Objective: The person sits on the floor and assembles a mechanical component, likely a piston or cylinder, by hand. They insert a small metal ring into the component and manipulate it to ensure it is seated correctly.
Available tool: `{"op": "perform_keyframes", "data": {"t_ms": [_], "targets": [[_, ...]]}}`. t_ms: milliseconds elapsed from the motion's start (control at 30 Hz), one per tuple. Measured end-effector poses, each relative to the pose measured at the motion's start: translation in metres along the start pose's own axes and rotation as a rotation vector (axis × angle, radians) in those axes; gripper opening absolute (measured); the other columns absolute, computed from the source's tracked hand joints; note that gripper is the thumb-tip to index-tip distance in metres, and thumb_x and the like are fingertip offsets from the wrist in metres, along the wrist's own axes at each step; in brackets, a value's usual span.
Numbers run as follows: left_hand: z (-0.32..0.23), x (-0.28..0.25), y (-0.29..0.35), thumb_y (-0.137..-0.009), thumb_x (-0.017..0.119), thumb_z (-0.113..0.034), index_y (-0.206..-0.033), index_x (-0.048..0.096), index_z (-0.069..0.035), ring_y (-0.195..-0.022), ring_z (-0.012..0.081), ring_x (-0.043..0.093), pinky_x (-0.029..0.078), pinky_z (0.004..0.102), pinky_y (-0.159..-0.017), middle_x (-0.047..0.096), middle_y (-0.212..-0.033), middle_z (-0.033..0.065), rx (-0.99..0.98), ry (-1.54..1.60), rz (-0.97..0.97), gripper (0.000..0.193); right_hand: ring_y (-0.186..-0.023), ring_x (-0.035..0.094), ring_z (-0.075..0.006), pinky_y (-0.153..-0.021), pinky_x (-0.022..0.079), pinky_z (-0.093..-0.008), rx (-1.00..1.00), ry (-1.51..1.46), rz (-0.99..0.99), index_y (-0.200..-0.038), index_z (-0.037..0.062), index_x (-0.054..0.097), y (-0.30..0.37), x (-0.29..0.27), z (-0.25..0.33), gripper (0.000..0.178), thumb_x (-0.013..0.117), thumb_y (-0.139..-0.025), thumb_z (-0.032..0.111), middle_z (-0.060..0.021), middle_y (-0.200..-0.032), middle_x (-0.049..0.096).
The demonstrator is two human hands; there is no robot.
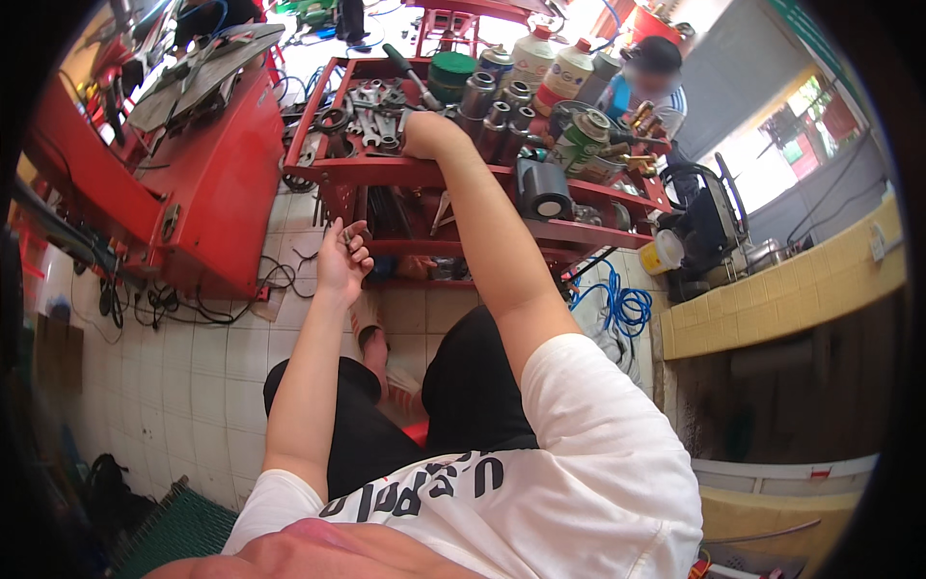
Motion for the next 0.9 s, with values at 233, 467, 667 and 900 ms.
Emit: {"op": "perform_keyframes", "data": {"t_ms": [233,467,667,900], "targets": [[-0.003,0.007,0.006,-0.108,0.047,-0.045,-0.108,0.065,-0.008,-0.061,0.0066,0.037,0.034,0.0255,-0.058,0.038,-0.075,-0.0062,0.006,-0.001,-0.002,0.042,-0.093,0.074,-0.0337,-0.088,0.057,-0.0423,0.03,-0.031,-0.022,-0.103,0.006,0.081,0.0,0.0,0.002,0.028,0.077,-0.078,0.02,-0.0175,-0.101,0.077],[-0.005,0.004,0.005,-0.108,0.045,-0.042,-0.111,0.065,-0.008,-0.062,0.0067,0.038,0.035,0.0258,-0.059,0.039,-0.076,-0.0059,0.013,0.002,-0.001,0.04,-0.088,0.072,-0.0312,-0.082,0.056,-0.0408,-0.03,-0.273,-0.393,-0.099,0.0048,0.078,0.051,-0.032,0.022,0.022,0.075,-0.082,0.018,-0.0177,-0.093,0.075],[-0.003,0.0,0.004,-0.104,0.041,-0.026,-0.121,0.062,-0.006,-0.063,0.0078,0.039,0.037,0.0267,-0.059,0.04,-0.077,-0.0049,0.039,-0.028,0.018,0.034,-0.069,0.065,-0.0129,-0.064,0.052,-0.0306,-0.241,-0.797,-0.754,-0.099,0.0006,0.071,0.165,0.0,0.101,0.018,0.076,-0.088,0.014,-0.0078,-0.086,0.072],[0.01,0.009,0.003,-0.103,0.043,-0.017,-0.121,0.063,-0.005,-0.06,0.0049,0.043,0.039,0.0229,-0.055,0.049,-0.078,-0.0055,0.113,-0.354,0.03,0.029,-0.067,0.064,-0.0093,-0.06,0.051,-0.0277,0.227,-1.345,-0.443,-0.094,0.0014,0.066,0.202,0.183,0.066,0.011,0.072,-0.09,0.011,-0.0062,-0.082,0.07]]}}
Point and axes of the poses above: each hand's wrist, its own y-axis away from the middle knuckle, its own x-axis out of the palm, z = x × y, the point moved 4 cm from there along -y, towards the middle knuckle
